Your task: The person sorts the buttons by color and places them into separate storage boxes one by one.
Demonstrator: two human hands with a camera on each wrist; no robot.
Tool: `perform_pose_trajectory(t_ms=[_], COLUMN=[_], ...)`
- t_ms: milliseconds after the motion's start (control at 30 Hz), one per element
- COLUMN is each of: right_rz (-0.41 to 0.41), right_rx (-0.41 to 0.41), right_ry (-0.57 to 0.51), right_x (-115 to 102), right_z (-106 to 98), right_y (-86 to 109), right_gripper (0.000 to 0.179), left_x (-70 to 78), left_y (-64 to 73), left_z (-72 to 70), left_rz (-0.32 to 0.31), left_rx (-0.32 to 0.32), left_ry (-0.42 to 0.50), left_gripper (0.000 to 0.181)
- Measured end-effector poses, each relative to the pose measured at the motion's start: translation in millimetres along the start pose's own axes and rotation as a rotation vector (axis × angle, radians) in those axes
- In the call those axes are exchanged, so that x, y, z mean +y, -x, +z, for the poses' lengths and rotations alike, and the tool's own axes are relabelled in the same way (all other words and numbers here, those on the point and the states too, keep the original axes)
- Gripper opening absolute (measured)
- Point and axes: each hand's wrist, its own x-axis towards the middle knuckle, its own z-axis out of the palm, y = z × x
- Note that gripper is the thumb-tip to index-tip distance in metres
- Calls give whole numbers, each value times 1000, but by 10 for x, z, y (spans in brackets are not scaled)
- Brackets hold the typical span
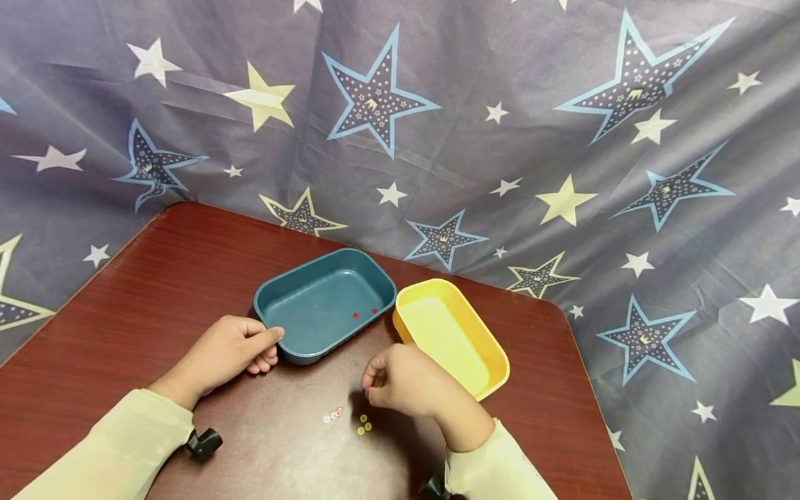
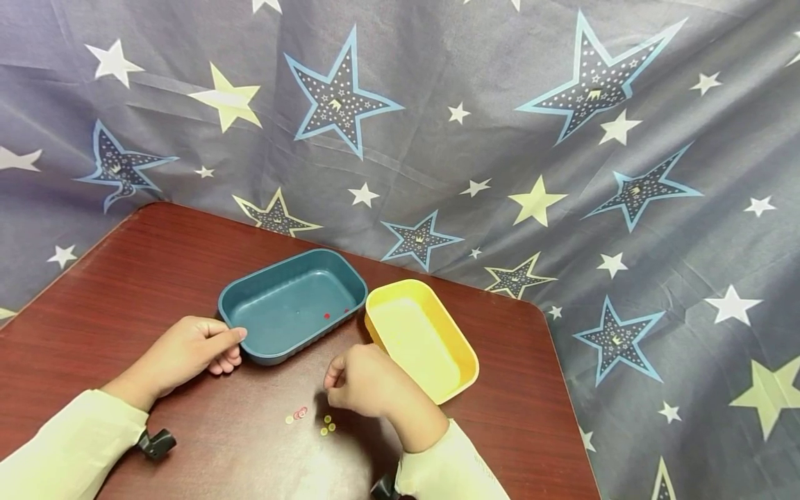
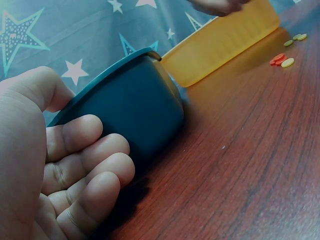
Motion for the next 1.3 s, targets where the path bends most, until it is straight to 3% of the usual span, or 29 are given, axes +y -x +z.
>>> perform_pose_trajectory(t_ms=[200, 533, 900, 1300], right_rz=[19, 55, 77, 53], right_rx=[6, 44, 91, 69], right_ry=[62, 58, 114, 7], right_x=[34, 76, 63, 158], right_z=[221, 464, 543, 553], right_y=[101, 177, 187, 190], right_gripper=[20, 17, 18, 20], left_x=[-17, 4, 30, 41], left_y=[-2, 12, 16, 34], left_z=[2, 2, 10, -2], left_rz=[4, 3, 2, -11], left_rx=[4, 4, 0, 3], left_ry=[-11, -20, -12, -17], left_gripper=[50, 47, 47, 47])
